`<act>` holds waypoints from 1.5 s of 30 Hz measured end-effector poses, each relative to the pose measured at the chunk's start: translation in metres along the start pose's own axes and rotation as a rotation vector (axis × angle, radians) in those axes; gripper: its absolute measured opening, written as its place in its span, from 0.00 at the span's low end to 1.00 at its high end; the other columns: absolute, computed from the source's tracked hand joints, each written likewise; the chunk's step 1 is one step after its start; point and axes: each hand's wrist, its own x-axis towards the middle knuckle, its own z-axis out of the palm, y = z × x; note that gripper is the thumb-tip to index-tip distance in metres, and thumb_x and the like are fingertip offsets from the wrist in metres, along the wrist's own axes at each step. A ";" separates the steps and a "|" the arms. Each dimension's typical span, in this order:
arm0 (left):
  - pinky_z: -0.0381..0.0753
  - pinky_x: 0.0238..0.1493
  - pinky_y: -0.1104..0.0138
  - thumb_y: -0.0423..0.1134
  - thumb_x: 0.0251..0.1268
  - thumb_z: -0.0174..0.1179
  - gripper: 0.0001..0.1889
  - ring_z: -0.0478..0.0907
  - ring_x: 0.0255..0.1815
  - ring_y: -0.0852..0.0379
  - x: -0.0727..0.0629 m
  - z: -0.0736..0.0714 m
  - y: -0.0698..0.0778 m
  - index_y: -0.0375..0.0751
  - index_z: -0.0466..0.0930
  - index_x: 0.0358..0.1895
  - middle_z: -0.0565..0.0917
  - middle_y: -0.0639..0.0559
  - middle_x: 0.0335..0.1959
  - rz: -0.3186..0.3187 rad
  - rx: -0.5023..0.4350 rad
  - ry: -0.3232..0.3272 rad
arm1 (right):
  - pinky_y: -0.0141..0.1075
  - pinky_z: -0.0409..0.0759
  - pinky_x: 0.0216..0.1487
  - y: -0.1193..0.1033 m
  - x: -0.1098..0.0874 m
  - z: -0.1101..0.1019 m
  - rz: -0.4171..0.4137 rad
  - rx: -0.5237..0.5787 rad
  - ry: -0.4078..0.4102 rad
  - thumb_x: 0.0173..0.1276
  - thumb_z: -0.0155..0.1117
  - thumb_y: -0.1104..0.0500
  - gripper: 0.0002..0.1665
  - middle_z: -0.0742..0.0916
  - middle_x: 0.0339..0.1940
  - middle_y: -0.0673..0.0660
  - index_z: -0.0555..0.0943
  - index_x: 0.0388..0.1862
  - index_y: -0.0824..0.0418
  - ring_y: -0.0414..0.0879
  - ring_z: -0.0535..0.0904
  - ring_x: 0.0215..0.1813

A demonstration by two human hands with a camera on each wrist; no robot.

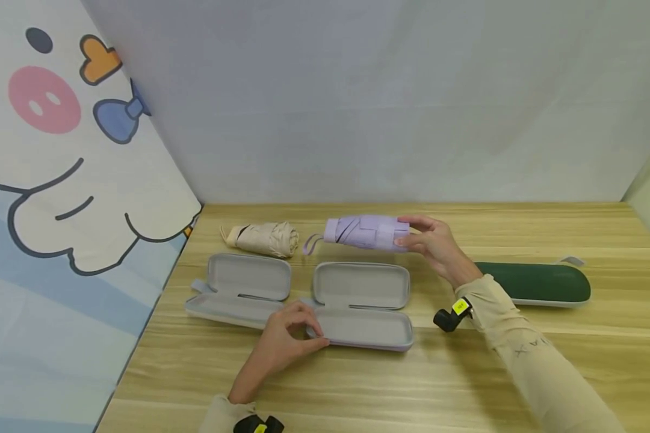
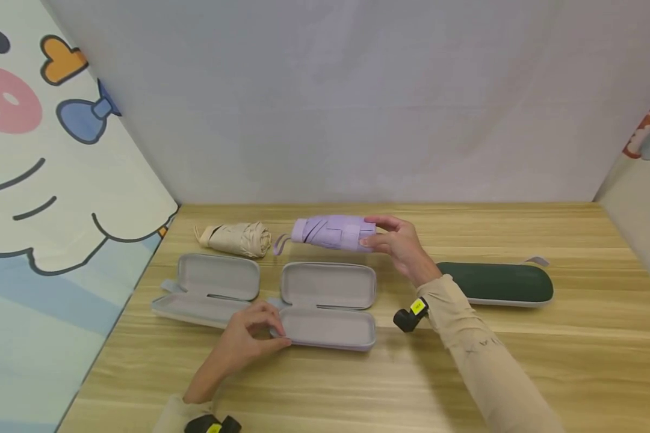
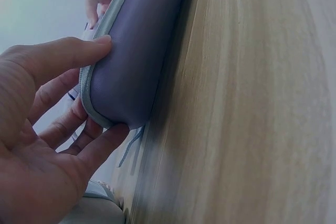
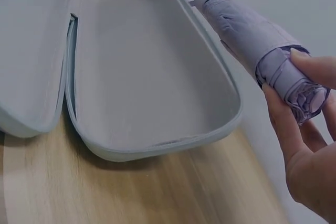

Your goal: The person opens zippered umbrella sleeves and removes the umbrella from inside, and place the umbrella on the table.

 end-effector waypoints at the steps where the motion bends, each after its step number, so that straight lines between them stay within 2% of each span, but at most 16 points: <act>1: 0.79 0.47 0.60 0.24 0.45 0.71 0.06 0.73 0.43 0.50 0.000 0.000 0.000 0.33 0.82 0.24 0.77 0.41 0.34 -0.002 0.003 0.000 | 0.34 0.81 0.43 0.002 0.002 0.000 0.002 0.001 0.000 0.51 0.62 0.82 0.25 0.76 0.53 0.55 0.85 0.36 0.54 0.47 0.78 0.46; 6: 0.79 0.47 0.61 0.24 0.45 0.71 0.06 0.74 0.43 0.50 0.000 -0.001 0.000 0.33 0.82 0.24 0.77 0.41 0.34 -0.002 0.017 -0.002 | 0.34 0.81 0.42 0.010 0.011 -0.001 0.022 0.000 0.007 0.51 0.62 0.82 0.25 0.76 0.53 0.56 0.85 0.35 0.54 0.47 0.78 0.45; 13: 0.79 0.46 0.60 0.26 0.46 0.72 0.06 0.73 0.43 0.49 0.000 -0.001 0.000 0.34 0.82 0.24 0.78 0.41 0.34 0.017 0.039 -0.004 | 0.34 0.82 0.39 0.023 0.021 -0.007 0.049 -0.018 0.020 0.48 0.63 0.83 0.26 0.81 0.45 0.52 0.85 0.33 0.53 0.45 0.81 0.38; 19: 0.79 0.45 0.61 0.26 0.45 0.72 0.06 0.74 0.43 0.47 0.000 0.000 -0.001 0.34 0.82 0.24 0.78 0.41 0.33 0.026 0.045 -0.002 | 0.34 0.81 0.39 0.030 0.026 -0.009 0.047 -0.059 0.031 0.45 0.65 0.82 0.26 0.82 0.43 0.51 0.84 0.35 0.55 0.45 0.80 0.39; 23: 0.79 0.44 0.62 0.25 0.45 0.72 0.07 0.74 0.42 0.48 0.001 0.001 -0.004 0.35 0.82 0.24 0.78 0.42 0.33 0.052 0.057 0.004 | 0.34 0.81 0.39 0.033 0.029 -0.010 0.053 -0.080 0.051 0.44 0.65 0.82 0.26 0.83 0.41 0.50 0.84 0.36 0.56 0.44 0.80 0.39; 25: 0.79 0.43 0.62 0.26 0.45 0.72 0.07 0.74 0.42 0.48 0.002 0.001 -0.011 0.35 0.82 0.24 0.78 0.42 0.33 0.059 0.050 0.008 | 0.34 0.81 0.39 0.035 0.030 -0.010 0.063 -0.092 0.057 0.44 0.66 0.82 0.26 0.84 0.41 0.49 0.84 0.36 0.56 0.43 0.80 0.39; 29: 0.80 0.45 0.63 0.29 0.45 0.73 0.07 0.73 0.44 0.50 0.002 0.003 -0.028 0.40 0.83 0.24 0.78 0.45 0.34 0.064 0.042 0.015 | 0.34 0.81 0.40 0.038 0.032 -0.010 0.094 -0.111 0.066 0.45 0.66 0.82 0.26 0.82 0.46 0.52 0.84 0.37 0.55 0.43 0.79 0.41; 32: 0.79 0.46 0.65 0.32 0.46 0.74 0.07 0.73 0.44 0.53 0.003 0.003 -0.036 0.44 0.83 0.25 0.78 0.50 0.35 0.053 0.040 0.011 | 0.34 0.80 0.44 0.038 0.032 -0.008 0.114 -0.124 0.080 0.47 0.65 0.81 0.28 0.79 0.56 0.58 0.82 0.46 0.61 0.44 0.78 0.45; 36: 0.79 0.46 0.65 0.36 0.46 0.74 0.07 0.73 0.44 0.54 0.004 0.003 -0.036 0.46 0.84 0.25 0.77 0.52 0.35 0.042 0.021 0.003 | 0.34 0.79 0.46 0.036 0.031 -0.006 0.119 -0.182 0.096 0.51 0.63 0.80 0.34 0.72 0.66 0.63 0.74 0.60 0.68 0.44 0.76 0.49; 38: 0.79 0.46 0.65 0.35 0.46 0.74 0.07 0.73 0.44 0.54 0.004 0.003 -0.037 0.45 0.84 0.25 0.77 0.51 0.35 0.046 0.010 0.004 | 0.34 0.80 0.45 0.035 0.030 -0.004 0.106 -0.229 0.095 0.52 0.62 0.79 0.34 0.71 0.66 0.63 0.72 0.61 0.70 0.45 0.76 0.48; 45: 0.79 0.46 0.64 0.34 0.46 0.74 0.07 0.73 0.43 0.54 0.003 0.004 -0.037 0.44 0.84 0.25 0.77 0.50 0.36 0.056 0.004 0.018 | 0.40 0.82 0.39 0.030 0.026 0.005 0.081 -0.364 0.086 0.52 0.60 0.81 0.31 0.73 0.65 0.65 0.75 0.59 0.71 0.54 0.79 0.43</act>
